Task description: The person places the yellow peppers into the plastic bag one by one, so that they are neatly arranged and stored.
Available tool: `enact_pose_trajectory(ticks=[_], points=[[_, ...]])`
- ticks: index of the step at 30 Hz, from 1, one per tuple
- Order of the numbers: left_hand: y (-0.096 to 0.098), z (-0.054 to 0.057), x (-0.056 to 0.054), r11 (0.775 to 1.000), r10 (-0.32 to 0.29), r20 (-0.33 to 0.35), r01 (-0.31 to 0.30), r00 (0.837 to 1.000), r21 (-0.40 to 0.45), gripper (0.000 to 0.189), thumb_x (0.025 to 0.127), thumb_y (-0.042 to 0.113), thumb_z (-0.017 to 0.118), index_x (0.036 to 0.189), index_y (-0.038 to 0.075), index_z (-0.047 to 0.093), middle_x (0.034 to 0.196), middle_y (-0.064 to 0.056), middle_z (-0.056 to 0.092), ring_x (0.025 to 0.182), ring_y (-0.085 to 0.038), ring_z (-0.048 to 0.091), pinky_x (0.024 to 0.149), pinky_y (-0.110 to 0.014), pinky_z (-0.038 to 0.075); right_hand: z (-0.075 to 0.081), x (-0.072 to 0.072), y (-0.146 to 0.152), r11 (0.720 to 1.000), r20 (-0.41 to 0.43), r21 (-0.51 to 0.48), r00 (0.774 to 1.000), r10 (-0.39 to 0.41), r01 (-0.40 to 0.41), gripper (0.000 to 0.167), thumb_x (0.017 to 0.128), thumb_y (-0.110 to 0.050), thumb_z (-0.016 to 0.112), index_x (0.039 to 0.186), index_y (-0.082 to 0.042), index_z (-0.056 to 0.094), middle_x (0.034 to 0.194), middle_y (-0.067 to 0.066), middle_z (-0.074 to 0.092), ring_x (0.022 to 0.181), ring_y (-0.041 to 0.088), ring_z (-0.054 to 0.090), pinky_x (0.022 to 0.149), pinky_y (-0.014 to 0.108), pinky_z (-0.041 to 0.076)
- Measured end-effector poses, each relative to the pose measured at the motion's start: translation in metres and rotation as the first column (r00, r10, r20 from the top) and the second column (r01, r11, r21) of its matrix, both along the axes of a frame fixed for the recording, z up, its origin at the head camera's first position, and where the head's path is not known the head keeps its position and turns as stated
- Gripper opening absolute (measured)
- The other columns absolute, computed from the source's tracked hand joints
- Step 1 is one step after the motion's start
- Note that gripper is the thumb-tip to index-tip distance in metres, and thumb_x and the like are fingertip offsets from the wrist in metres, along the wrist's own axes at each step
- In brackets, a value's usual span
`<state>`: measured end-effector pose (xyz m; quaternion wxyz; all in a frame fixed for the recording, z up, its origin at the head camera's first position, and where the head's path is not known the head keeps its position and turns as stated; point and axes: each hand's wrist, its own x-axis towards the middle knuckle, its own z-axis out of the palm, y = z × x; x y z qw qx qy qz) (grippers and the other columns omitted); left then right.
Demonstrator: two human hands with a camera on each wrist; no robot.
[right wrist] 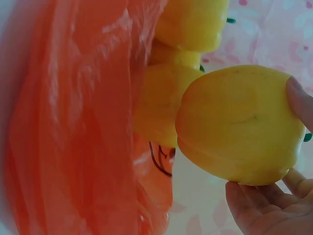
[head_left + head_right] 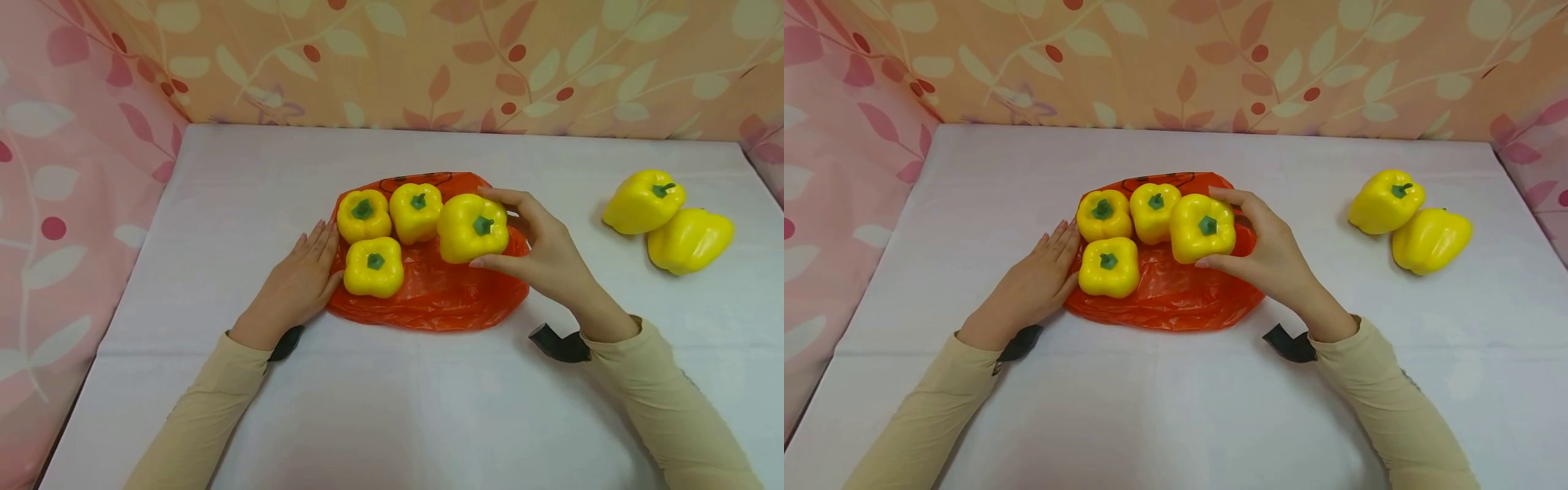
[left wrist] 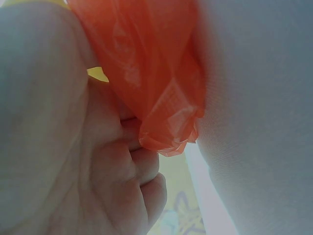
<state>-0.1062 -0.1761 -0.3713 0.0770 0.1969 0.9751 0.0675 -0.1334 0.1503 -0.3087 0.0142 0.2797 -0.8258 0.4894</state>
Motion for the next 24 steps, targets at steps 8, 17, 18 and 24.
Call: enact_pose_trajectory(ticks=[8,17,18,24], points=[[0.0,0.001,0.0,1.0,0.0,0.005,0.0,1.0,-0.003,0.07,0.099,0.029,0.045,0.147,-0.009,0.01,0.154,-0.022,0.012,0.143,-0.032,0.007,0.114,-0.046,0.011,-0.008,0.004,-0.007,0.999,0.052,0.026,0.998,0.047,-0.048,0.074,0.069,0.002,0.081,0.134,-0.004,0.045,0.136,0.002,0.049,0.116,0.016,0.051,0.097,0.018,0.041],[0.0,0.001,0.0,1.0,0.005,0.004,-0.005,1.0,0.006,0.07,0.099,0.028,0.045,0.147,-0.008,0.01,0.154,-0.021,0.011,0.143,-0.032,0.007,0.114,-0.045,0.011,-0.018,0.003,-0.013,0.996,0.074,0.032,0.994,0.085,-0.088,0.073,0.069,-0.003,0.082,0.133,-0.002,0.046,0.135,0.005,0.05,0.114,0.022,0.052,0.095,0.018,0.042],[0.0,0.001,0.0,1.0,0.006,0.005,-0.006,1.0,0.007,0.07,0.099,0.028,0.045,0.147,-0.008,0.01,0.154,-0.021,0.011,0.143,-0.032,0.007,0.114,-0.045,0.011,-0.019,0.003,-0.014,0.995,0.076,0.033,0.993,0.088,-0.091,0.073,0.07,-0.003,0.082,0.133,-0.002,0.046,0.135,0.005,0.05,0.114,0.022,0.052,0.095,0.018,0.042],[-0.001,0.001,0.0,1.0,0.009,0.011,-0.009,1.0,0.013,0.07,0.099,0.028,0.045,0.147,-0.008,0.009,0.154,-0.022,0.011,0.143,-0.032,0.007,0.114,-0.046,0.01,-0.027,0.003,-0.017,0.994,0.074,0.029,0.992,0.103,-0.106,0.075,0.068,-0.004,0.083,0.133,-0.002,0.047,0.135,0.005,0.049,0.117,0.02,0.051,0.096,0.023,0.044]])
